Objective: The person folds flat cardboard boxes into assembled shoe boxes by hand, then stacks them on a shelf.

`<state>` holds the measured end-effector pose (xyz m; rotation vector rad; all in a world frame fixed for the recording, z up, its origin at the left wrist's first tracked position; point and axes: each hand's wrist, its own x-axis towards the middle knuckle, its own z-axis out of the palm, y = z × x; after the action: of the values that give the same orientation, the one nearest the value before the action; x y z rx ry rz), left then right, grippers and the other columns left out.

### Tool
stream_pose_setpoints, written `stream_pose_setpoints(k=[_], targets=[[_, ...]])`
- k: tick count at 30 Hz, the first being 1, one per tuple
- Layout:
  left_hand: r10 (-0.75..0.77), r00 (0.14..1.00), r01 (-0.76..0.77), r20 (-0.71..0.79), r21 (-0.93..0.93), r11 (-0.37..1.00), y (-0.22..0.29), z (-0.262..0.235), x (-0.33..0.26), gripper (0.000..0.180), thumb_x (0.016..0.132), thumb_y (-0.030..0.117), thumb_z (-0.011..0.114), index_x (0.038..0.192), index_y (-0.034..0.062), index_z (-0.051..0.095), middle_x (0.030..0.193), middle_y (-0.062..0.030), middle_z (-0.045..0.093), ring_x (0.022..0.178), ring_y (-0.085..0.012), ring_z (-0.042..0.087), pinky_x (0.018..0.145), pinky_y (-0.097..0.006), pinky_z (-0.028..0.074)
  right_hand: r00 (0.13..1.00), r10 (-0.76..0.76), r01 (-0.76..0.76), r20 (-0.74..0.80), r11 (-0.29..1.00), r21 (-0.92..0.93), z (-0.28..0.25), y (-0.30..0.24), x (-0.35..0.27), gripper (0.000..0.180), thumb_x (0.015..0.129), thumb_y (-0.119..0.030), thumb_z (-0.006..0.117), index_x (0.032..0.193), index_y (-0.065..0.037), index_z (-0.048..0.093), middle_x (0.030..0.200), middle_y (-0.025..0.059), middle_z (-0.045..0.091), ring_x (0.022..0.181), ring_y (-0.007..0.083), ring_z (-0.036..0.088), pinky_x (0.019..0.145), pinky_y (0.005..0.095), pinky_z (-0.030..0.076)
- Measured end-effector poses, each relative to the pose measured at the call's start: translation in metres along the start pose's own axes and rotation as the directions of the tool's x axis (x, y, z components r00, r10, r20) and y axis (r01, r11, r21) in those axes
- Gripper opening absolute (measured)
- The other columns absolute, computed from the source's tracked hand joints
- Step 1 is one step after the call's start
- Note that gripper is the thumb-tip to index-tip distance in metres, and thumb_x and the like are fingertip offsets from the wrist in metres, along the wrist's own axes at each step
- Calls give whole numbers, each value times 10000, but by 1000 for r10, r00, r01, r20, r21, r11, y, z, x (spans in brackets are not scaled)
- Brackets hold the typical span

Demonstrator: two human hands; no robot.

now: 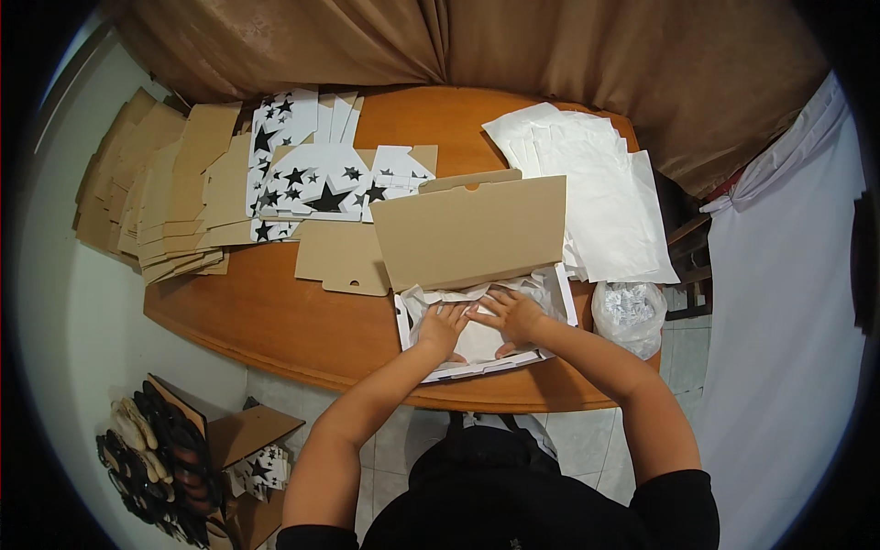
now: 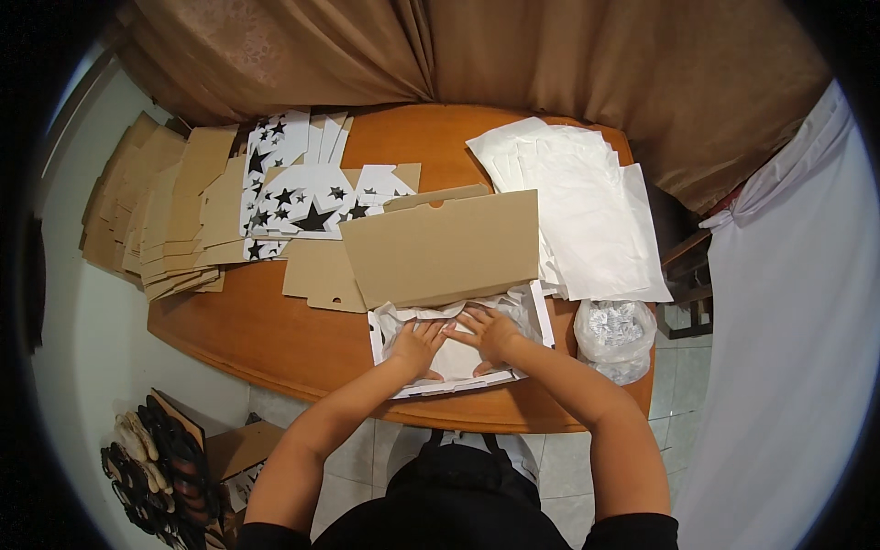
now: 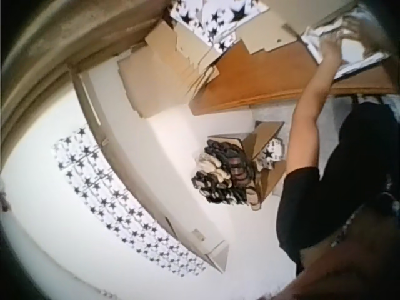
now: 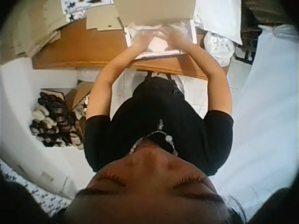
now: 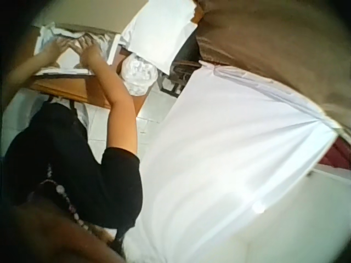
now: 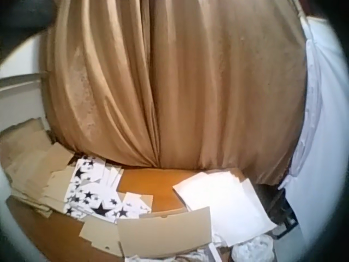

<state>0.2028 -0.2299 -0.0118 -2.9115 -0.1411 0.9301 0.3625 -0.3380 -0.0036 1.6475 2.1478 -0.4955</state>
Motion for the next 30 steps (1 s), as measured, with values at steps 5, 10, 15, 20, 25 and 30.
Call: stream_pose_setpoints(k=[5,10,15,20,25,30], targets=[[-158,943,139,293,84,987,-6,-6,-1,1238,567,659,692,1440,49,62,1450,-35,258,1302,-180,266,1011,-374,209,890,253,-299,380,952,68,-12,2,-2,1125,626,-702,618,1445,-303,-42,1510,24,115,1373,230,145,1096,408,96],[-390,885,271,254,399,876,5,36,11,924,783,473,570,1444,51,80,1443,-33,276,1284,-202,301,1010,-412,199,746,454,-475,487,876,-88,0,4,-5,1159,614,-762,552,1451,-202,-23,1506,111,100,1384,323,31,1093,478,5],[-496,724,225,480,516,827,12,20,13,758,853,405,474,1445,78,130,1505,-70,157,1385,-296,113,1074,-501,84,745,482,-482,460,867,-129,6,2,-2,1058,664,-697,522,1439,-166,34,1495,128,126,1379,332,57,1093,485,3],[-484,713,193,507,522,831,23,13,10,751,854,427,454,1445,96,130,1513,-63,108,1391,-309,65,1076,-545,34,732,517,-496,443,851,-173,28,-4,-17,959,715,-632,492,1427,-130,91,1485,146,152,1374,341,83,1093,493,2],[-561,721,299,407,548,782,39,2,12,751,856,476,415,1438,77,157,1509,-77,124,1388,-317,83,1076,-546,12,708,553,-519,440,829,-207,49,1,-31,863,765,-568,462,1414,-94,149,1474,164,178,1369,350,109,1092,500,0],[-463,802,246,378,497,832,49,11,32,759,853,517,376,1434,72,175,1499,-111,155,1380,-329,119,1080,-534,8,706,584,-530,401,811,-249,74,5,-61,771,815,-503,432,1402,-57,206,1464,181,205,1364,359,135,1092,507,-2]])
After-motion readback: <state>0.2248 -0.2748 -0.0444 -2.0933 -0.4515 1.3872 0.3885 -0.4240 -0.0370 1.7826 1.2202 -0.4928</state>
